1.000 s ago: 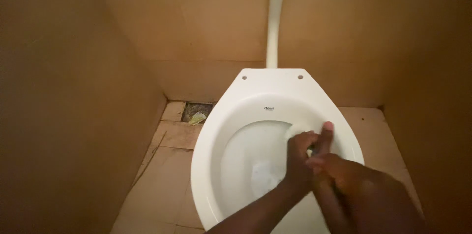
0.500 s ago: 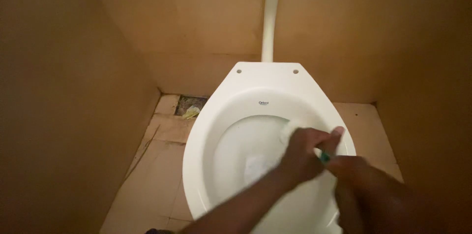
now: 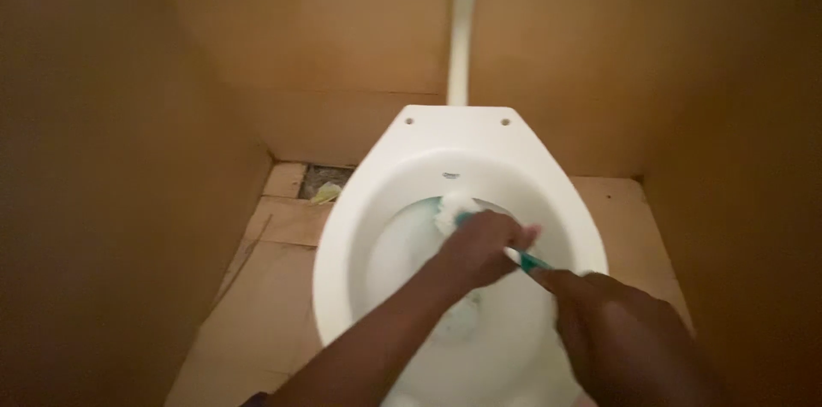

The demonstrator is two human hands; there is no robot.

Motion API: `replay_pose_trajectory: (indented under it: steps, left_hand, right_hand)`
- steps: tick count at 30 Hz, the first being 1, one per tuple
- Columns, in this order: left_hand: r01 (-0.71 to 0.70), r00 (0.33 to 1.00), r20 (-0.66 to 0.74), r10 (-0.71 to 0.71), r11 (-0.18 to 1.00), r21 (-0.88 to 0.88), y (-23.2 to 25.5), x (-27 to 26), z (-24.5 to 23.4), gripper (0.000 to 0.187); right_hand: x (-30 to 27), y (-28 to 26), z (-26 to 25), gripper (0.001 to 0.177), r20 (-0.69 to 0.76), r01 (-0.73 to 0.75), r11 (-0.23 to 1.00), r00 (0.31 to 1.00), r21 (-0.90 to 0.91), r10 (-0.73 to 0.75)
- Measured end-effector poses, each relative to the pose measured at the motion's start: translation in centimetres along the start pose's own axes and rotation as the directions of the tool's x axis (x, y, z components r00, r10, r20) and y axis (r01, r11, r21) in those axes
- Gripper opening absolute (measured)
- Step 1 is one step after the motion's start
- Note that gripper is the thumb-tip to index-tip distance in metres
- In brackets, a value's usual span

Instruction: Scrubbing the inside of a toilet bowl with a brush and cleaning liquid.

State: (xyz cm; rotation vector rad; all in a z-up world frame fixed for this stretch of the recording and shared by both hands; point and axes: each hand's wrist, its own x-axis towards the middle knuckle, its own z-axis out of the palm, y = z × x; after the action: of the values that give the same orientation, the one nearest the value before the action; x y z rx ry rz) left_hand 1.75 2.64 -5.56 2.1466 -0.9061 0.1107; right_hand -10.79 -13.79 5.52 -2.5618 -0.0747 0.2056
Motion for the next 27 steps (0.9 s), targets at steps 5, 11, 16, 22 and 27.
replay_pose_trajectory:
  steps: [5, 11, 16, 22, 27]
  left_hand:
    - [0.308, 0.889, 0.269, -0.37, 0.919, 0.246, -0.1, 0.3, -1.7, 0.044]
    - [0.432, 0.794, 0.301, -0.528, 0.839, 0.332, 2.6, -0.1, -4.0, 0.036]
    - [0.514, 0.64, 0.399, -0.656, 0.752, 0.413, 5.5, -1.1, -2.9, 0.024]
    - [0.501, 0.723, 0.319, -0.613, 0.783, 0.369, 3.7, -0.1, -3.8, 0.026]
    - [0.488, 0.806, 0.19, -0.561, 0.81, 0.325, 2.9, -0.4, -2.8, 0.032]
  right_hand:
    - [0.6, -6.4, -2.8, 0.038, 0.185, -0.23, 0.859, 0.92, -0.457, 0.344]
    - [1.3, -4.1, -4.4, 0.03, 0.1, -0.101, 0.941, 0.985, -0.322, 0.14]
    - [3.2, 2.4, -5.4, 0.029, 0.192, 0.001, 0.997, 0.981, -0.083, 0.015]
    - [1.4, -3.5, -5.1, 0.032, 0.102, -0.046, 0.953, 0.992, -0.299, 0.08]
    - [1.3, -4.9, -4.6, 0.033, 0.013, -0.202, 0.903, 0.975, -0.379, 0.223]
